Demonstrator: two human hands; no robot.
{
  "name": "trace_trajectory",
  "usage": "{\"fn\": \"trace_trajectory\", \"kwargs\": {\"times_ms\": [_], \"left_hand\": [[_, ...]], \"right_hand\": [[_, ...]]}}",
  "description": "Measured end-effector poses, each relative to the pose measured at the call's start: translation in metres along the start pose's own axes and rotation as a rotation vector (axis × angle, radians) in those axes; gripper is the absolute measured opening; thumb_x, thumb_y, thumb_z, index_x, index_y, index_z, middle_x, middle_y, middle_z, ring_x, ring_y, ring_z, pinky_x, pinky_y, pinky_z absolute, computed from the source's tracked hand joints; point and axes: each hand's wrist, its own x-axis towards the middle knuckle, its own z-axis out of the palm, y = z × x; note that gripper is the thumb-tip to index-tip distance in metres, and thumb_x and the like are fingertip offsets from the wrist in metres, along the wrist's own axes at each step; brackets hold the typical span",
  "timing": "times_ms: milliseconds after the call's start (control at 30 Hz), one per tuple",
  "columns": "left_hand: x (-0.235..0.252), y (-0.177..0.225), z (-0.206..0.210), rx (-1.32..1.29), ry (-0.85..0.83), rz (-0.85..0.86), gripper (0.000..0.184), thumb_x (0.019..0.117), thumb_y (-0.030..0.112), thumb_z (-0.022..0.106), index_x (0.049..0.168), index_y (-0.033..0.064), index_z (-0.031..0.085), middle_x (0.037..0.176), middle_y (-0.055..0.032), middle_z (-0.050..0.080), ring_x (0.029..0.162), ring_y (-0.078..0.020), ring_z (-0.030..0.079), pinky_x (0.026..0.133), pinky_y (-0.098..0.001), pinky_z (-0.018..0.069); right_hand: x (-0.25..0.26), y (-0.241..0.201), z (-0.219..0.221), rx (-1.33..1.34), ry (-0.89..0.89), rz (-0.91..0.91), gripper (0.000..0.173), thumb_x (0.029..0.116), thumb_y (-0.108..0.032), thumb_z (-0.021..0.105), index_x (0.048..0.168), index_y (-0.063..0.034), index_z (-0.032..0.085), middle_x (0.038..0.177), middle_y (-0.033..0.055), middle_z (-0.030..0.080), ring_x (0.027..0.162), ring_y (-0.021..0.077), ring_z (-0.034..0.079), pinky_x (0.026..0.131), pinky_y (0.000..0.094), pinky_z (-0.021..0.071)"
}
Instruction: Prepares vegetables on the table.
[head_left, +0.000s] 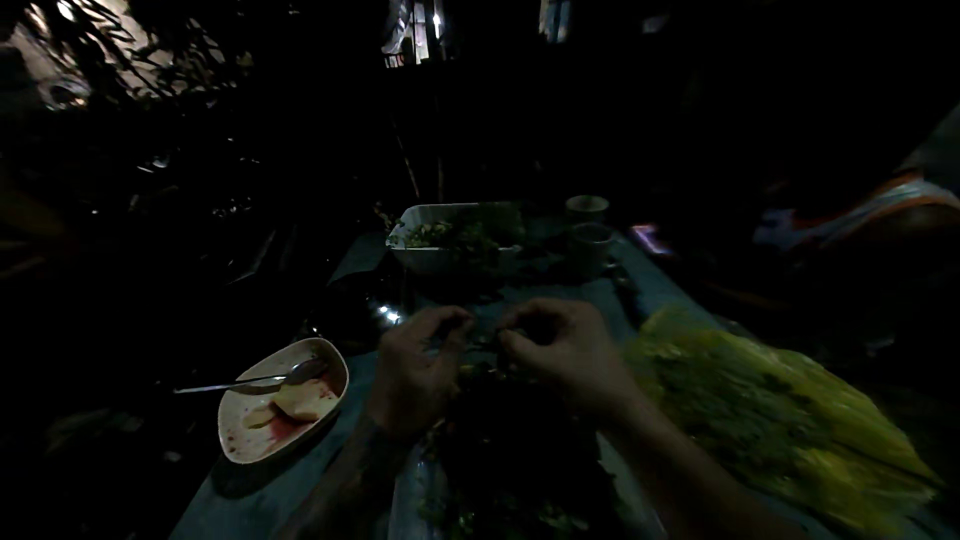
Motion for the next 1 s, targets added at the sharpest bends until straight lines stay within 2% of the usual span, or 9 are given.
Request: {"fn": "trace_trajectory", "kwargs": {"times_ms": [233, 367, 433, 500, 567, 633, 733, 833, 1000], "left_hand": [[0.006, -0.002, -0.01, 0.076, 0.14, -0.095, 0.014, 0.1002, 0.019, 0.065, 0.109, 0.0099, 0.072, 0.096, 0.004, 0.072, 0.081, -0.0015, 0.068, 0.073, -0.02, 0.0592], [0.008, -0.002, -0.01, -0.054, 0.189, -0.125, 0.013, 0.0984, 0.013, 0.067, 0.108, 0.0082, 0.073, 0.094, 0.0033, 0.073, 0.08, -0.0026, 0.069, 0.075, -0.0195, 0.0593], [0.009, 0.002, -0.009, -0.137, 0.184, -0.141, 0.014, 0.0978, 0.012, 0.068, 0.11, 0.0083, 0.075, 0.094, 0.0028, 0.074, 0.08, -0.0036, 0.069, 0.074, -0.0196, 0.0593], [0.008, 0.007, -0.009, -0.217, 0.17, -0.162, 0.016, 0.0965, 0.009, 0.069, 0.111, 0.0073, 0.075, 0.096, 0.0016, 0.075, 0.079, -0.0048, 0.07, 0.073, -0.0201, 0.0599], [0.007, 0.012, -0.007, -0.305, 0.159, -0.176, 0.016, 0.0942, 0.005, 0.071, 0.11, 0.0073, 0.076, 0.094, 0.0016, 0.075, 0.076, -0.0045, 0.07, 0.069, -0.0196, 0.06], [0.005, 0.016, -0.004, -0.397, 0.126, -0.192, 0.016, 0.0916, 0.004, 0.073, 0.106, 0.0079, 0.077, 0.092, 0.0009, 0.076, 0.075, -0.0053, 0.07, 0.069, -0.0205, 0.0605], [0.002, 0.018, 0.001, -0.552, 0.034, -0.27, 0.013, 0.0889, 0.007, 0.077, 0.101, 0.0098, 0.078, 0.089, -0.0012, 0.075, 0.075, -0.0066, 0.07, 0.069, -0.0224, 0.0609], [0.001, 0.022, 0.003, -0.599, -0.007, -0.43, 0.01, 0.0897, 0.008, 0.076, 0.099, 0.009, 0.078, 0.086, -0.0047, 0.074, 0.07, -0.0081, 0.067, 0.064, -0.0226, 0.0586], [0.001, 0.02, 0.003, -0.794, -0.005, -0.532, 0.01, 0.087, 0.007, 0.078, 0.097, 0.0071, 0.077, 0.086, -0.0082, 0.074, 0.073, -0.0117, 0.07, 0.07, -0.0273, 0.061]], "right_hand": [[0.002, -0.002, -0.014, 0.062, 0.057, 0.015, 0.007, 0.0845, -0.008, 0.074, 0.092, -0.0086, 0.075, 0.076, 0.0057, 0.07, 0.062, 0.0152, 0.066, 0.056, 0.0294, 0.0588], [-0.004, -0.011, -0.025, -0.14, -0.206, -0.067, 0.009, 0.0864, -0.017, 0.077, 0.096, -0.0166, 0.078, 0.08, -0.0013, 0.072, 0.066, 0.0102, 0.066, 0.057, 0.0247, 0.0576], [-0.008, -0.018, -0.027, -0.224, -0.334, -0.117, 0.014, 0.089, -0.023, 0.077, 0.103, -0.0205, 0.079, 0.092, -0.0069, 0.075, 0.082, 0.0058, 0.071, 0.071, 0.0234, 0.0625], [-0.009, -0.015, -0.026, -0.291, -0.246, -0.221, 0.016, 0.0894, -0.03, 0.074, 0.104, -0.0245, 0.078, 0.099, -0.012, 0.075, 0.093, 0.0033, 0.071, 0.08, 0.0244, 0.0621], [-0.006, -0.009, -0.021, -0.264, -0.033, -0.35, 0.015, 0.0878, -0.024, 0.076, 0.102, -0.0193, 0.077, 0.097, -0.0084, 0.075, 0.09, 0.0069, 0.071, 0.078, 0.0271, 0.0628], [-0.003, -0.006, -0.014, -0.252, 0.078, -0.412, 0.022, 0.0867, -0.02, 0.078, 0.108, -0.0158, 0.075, 0.101, -0.0061, 0.074, 0.091, 0.0077, 0.07, 0.078, 0.0267, 0.0622], [-0.003, -0.003, -0.005, -0.219, -0.026, -0.372, 0.026, 0.0884, -0.018, 0.078, 0.114, -0.0149, 0.075, 0.105, -0.0056, 0.073, 0.092, 0.0062, 0.071, 0.082, 0.0256, 0.0628], [-0.005, -0.003, -0.003, -0.171, -0.065, -0.258, 0.019, 0.0905, -0.016, 0.078, 0.109, -0.0166, 0.077, 0.098, -0.0047, 0.073, 0.083, 0.0075, 0.071, 0.073, 0.0241, 0.0633], [-0.006, -0.01, -0.005, -0.152, -0.075, -0.185, 0.011, 0.0927, -0.017, 0.075, 0.103, -0.0167, 0.077, 0.09, -0.005, 0.074, 0.074, 0.0073, 0.07, 0.064, 0.0231, 0.0618]]}}
